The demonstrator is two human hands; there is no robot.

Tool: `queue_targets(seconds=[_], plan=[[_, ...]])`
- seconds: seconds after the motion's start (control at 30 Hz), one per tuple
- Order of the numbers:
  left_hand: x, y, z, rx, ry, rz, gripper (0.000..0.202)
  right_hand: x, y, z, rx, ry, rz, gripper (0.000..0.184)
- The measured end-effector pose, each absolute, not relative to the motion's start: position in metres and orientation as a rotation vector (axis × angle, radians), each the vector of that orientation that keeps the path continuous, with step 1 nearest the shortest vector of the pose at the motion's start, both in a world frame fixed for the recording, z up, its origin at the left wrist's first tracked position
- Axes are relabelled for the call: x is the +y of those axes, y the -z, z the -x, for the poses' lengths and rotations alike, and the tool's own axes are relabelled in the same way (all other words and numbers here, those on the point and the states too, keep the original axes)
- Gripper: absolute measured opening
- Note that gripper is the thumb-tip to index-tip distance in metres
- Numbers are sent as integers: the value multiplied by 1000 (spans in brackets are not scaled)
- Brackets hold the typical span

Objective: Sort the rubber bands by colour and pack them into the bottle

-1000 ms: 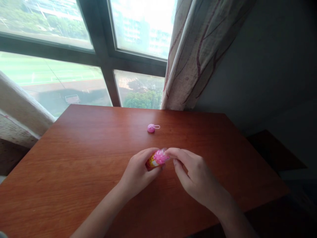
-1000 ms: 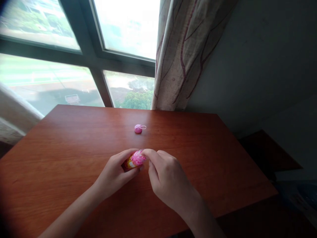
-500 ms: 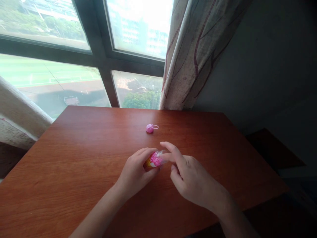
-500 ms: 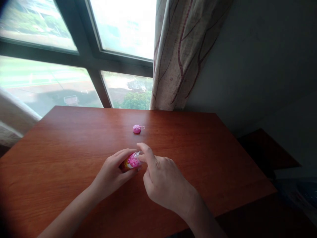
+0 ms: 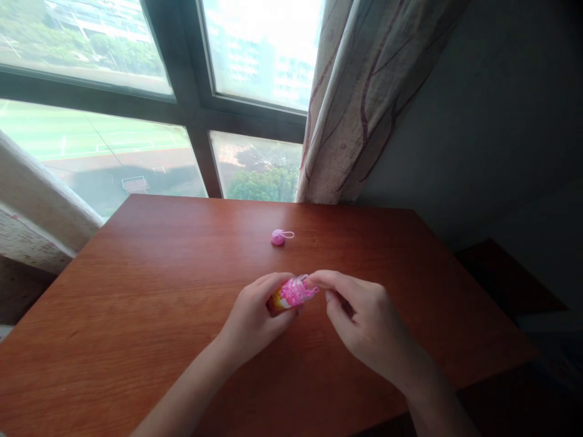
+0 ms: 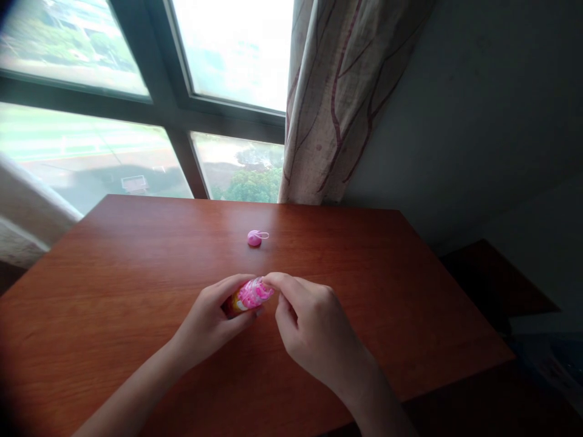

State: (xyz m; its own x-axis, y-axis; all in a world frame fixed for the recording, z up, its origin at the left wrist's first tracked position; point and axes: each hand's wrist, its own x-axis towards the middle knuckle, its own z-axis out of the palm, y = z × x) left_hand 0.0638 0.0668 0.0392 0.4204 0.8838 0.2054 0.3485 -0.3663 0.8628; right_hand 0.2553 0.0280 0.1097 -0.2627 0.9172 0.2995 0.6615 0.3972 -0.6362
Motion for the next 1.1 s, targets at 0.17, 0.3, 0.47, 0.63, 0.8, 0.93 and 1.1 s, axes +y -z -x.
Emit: queue_targets(seconds=[0.17, 0.3, 0.47, 0.63, 0.8, 0.93, 1.1], plan=[[66, -41, -65, 1010, -900, -1838, 25, 32, -107, -254, -2004, -496, 1280, 24], [65, -43, -66, 986, -869, -1798, 24, 36, -103, -254, -1931, -498, 1267, 15], [65, -44, -66, 948, -842, -1777, 24, 40, -103, -254, -1920, -474, 1284, 7], [64, -45, -66, 936, -857, -1747, 26, 44, -105, -254, -1956, -443, 1215, 7], [63, -45, -67, 934, -874, -1713, 25, 45, -105, -253, -1936, -428, 1238, 10], [64, -47, -66, 923, -872, -1673, 28, 45, -105, -252, -1886, -544, 1238, 7], [64, -50, -66, 907, -872, -1643, 28, 45, -103, -251, -1801, -616, 1249, 7]])
